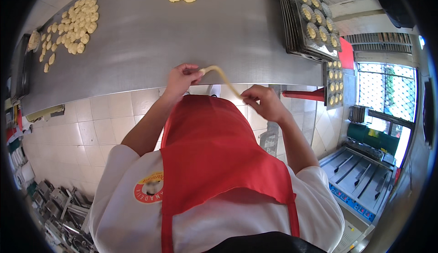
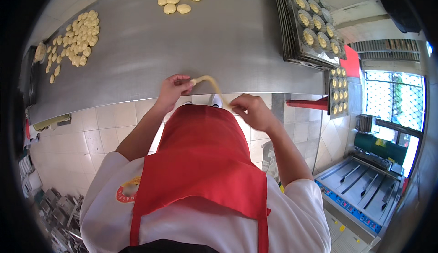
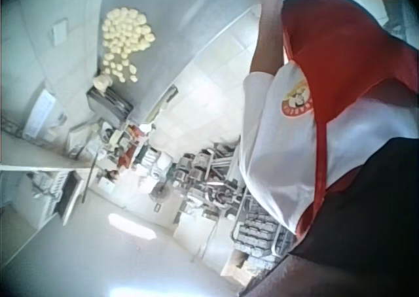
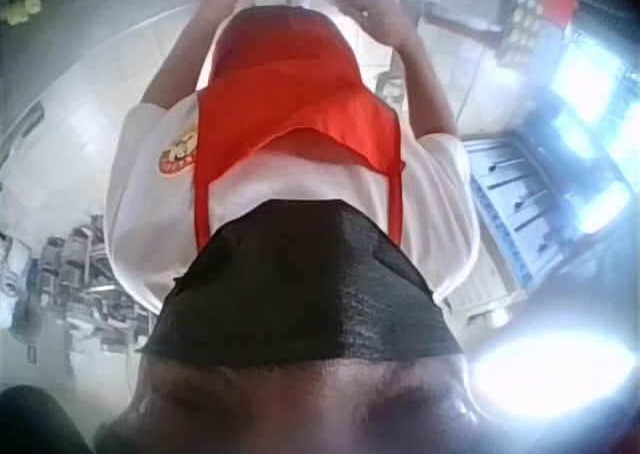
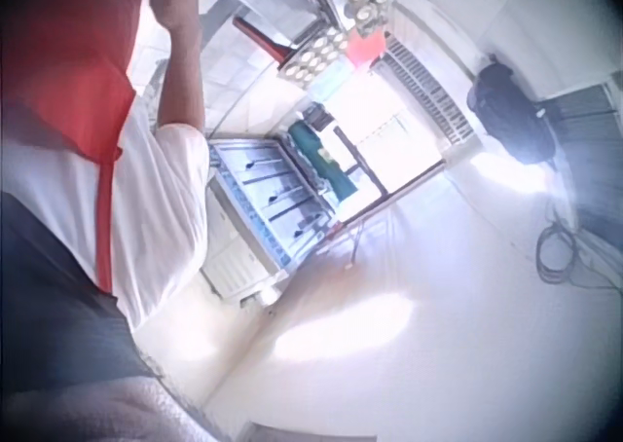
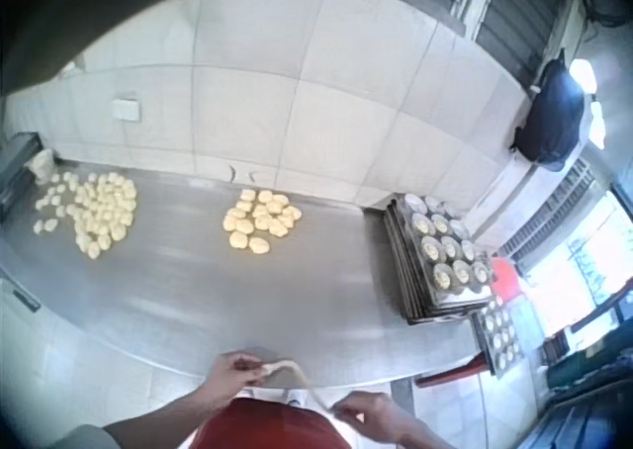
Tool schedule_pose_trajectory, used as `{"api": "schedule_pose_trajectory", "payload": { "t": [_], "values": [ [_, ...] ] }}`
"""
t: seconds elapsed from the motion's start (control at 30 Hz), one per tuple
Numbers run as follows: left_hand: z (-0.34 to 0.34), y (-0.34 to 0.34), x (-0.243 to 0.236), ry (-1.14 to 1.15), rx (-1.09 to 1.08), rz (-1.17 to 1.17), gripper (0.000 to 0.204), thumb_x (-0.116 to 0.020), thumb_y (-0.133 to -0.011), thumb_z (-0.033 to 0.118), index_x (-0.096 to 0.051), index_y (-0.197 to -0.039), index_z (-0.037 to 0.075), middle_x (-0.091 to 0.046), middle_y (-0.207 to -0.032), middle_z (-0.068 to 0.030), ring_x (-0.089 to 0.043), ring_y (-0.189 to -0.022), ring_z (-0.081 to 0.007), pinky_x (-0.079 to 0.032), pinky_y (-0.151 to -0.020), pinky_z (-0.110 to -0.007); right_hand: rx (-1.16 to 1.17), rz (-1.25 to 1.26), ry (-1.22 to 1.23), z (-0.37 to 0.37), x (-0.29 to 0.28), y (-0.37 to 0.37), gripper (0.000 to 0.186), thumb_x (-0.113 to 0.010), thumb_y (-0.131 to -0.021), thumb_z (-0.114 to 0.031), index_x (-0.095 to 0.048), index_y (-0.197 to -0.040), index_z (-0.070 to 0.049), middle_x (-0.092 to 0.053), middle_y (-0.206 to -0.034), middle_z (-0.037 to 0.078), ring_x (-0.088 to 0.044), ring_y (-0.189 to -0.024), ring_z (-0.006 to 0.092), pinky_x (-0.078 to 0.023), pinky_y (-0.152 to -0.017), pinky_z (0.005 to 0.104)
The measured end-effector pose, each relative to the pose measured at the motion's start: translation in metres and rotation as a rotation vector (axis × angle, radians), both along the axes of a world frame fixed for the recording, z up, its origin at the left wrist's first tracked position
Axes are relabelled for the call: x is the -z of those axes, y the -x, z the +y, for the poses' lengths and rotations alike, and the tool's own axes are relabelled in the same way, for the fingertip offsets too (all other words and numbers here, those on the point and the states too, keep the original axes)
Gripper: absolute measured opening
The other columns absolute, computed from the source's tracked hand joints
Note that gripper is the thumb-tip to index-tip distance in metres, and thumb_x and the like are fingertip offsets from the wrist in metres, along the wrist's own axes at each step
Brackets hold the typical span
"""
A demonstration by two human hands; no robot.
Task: The person rolls small pieces of dough into long strips by hand on a metal table, curls them into spiral shapes, and places each one into a paper cupcake liner on a baking tray.
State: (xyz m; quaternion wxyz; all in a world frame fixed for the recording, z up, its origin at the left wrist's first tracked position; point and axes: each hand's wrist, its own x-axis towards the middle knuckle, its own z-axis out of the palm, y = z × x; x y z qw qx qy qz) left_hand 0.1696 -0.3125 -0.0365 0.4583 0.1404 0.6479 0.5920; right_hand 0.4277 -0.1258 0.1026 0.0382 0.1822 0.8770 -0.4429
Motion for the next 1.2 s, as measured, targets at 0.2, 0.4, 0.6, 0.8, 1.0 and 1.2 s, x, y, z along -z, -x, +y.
{"api": "schedule_pose_trajectory", "payload": {
  "t": [0.2, 0.4, 0.6, 0.8, 1.0, 1.2],
  "values": [
    [0.03, -0.047, -0.041, -0.445, 0.424, 0.067, 0.03, -0.086, -0.086, -0.003, -0.061, -0.096, 0.01, -0.075, -0.091, -0.0012, -0.071, -0.084, -0.011, -0.058, -0.08, -0.03, 0.04, 0.36, -0.497, 0.006, -0.151, 0.076, 0.017, -0.079, -0.091, 0.003, -0.079, -0.108, -0.003, -0.078, -0.104, 0.011, -0.076, -0.09, 0.0243, -0.061, -0.081, 0.034],
    [0.046, -0.048, -0.059, -0.683, 0.349, -0.38, 0.021, -0.077, -0.09, -0.01, -0.068, -0.1, 0.006, -0.079, -0.098, -0.0066, -0.074, -0.091, -0.0139, -0.06, -0.085, -0.03, -0.067, -0.115, -0.088, -0.003, -0.148, 0.037, 0.017, -0.082, -0.092, -0.005, -0.081, -0.109, -0.002, -0.08, -0.102, 0.01, -0.077, -0.091, 0.0177, -0.06, -0.084, 0.0334],
    [0.065, -0.047, -0.076, -0.519, 0.394, -0.57, 0.017, -0.072, -0.097, -0.005, -0.074, -0.113, 0.001, -0.077, -0.113, -0.0111, -0.075, -0.102, -0.0189, -0.061, -0.094, -0.034, 0.352, 0.124, -0.075, 0.016, -0.09, 0.04, 0.022, -0.082, -0.096, -0.016, -0.082, -0.112, -0.002, -0.081, -0.101, 0.01, -0.075, -0.093, 0.017, -0.059, -0.087, 0.0331],
    [0.123, -0.047, -0.096, -0.338, 0.312, -0.681, 0.028, -0.07, -0.105, 0.013, -0.07, -0.124, -0.008, -0.074, -0.121, -0.0163, -0.073, -0.112, -0.0229, -0.061, -0.102, -0.037, 0.777, 0.294, 0.578, 0.044, -0.015, 0.014, 0.034, -0.072, -0.106, -0.019, -0.072, -0.128, 0.007, -0.078, -0.113, 0.012, -0.074, -0.104, 0.0175, -0.062, -0.093, 0.0325],
    [0.269, -0.049, -0.121, -0.343, 0.31, -0.363, 0.039, -0.069, -0.107, 0.021, -0.066, -0.137, -0.004, -0.071, -0.128, -0.0142, -0.07, -0.118, -0.0224, -0.059, -0.104, -0.036, 0.787, 0.419, 0.715, 0.169, -0.015, 0.015, 0.04, -0.079, -0.1, -0.016, -0.066, -0.133, 0.003, -0.073, -0.12, 0.01, -0.073, -0.105, 0.0193, -0.066, -0.087, 0.0342],
    [0.386, 0.013, -0.138, -0.317, 0.108, 0.246, 0.05, -0.074, -0.103, 0.025, -0.06, -0.147, 0.004, -0.069, -0.138, -0.015, -0.065, -0.131, -0.0284, -0.051, -0.112, -0.042, 0.844, 0.648, 0.696, 0.422, -0.047, 0.004, 0.033, -0.078, -0.098, -0.009, -0.066, -0.128, 0.0, -0.074, -0.112, 0.008, -0.074, -0.099, 0.0192, -0.064, -0.081, 0.0343]
  ]
}}
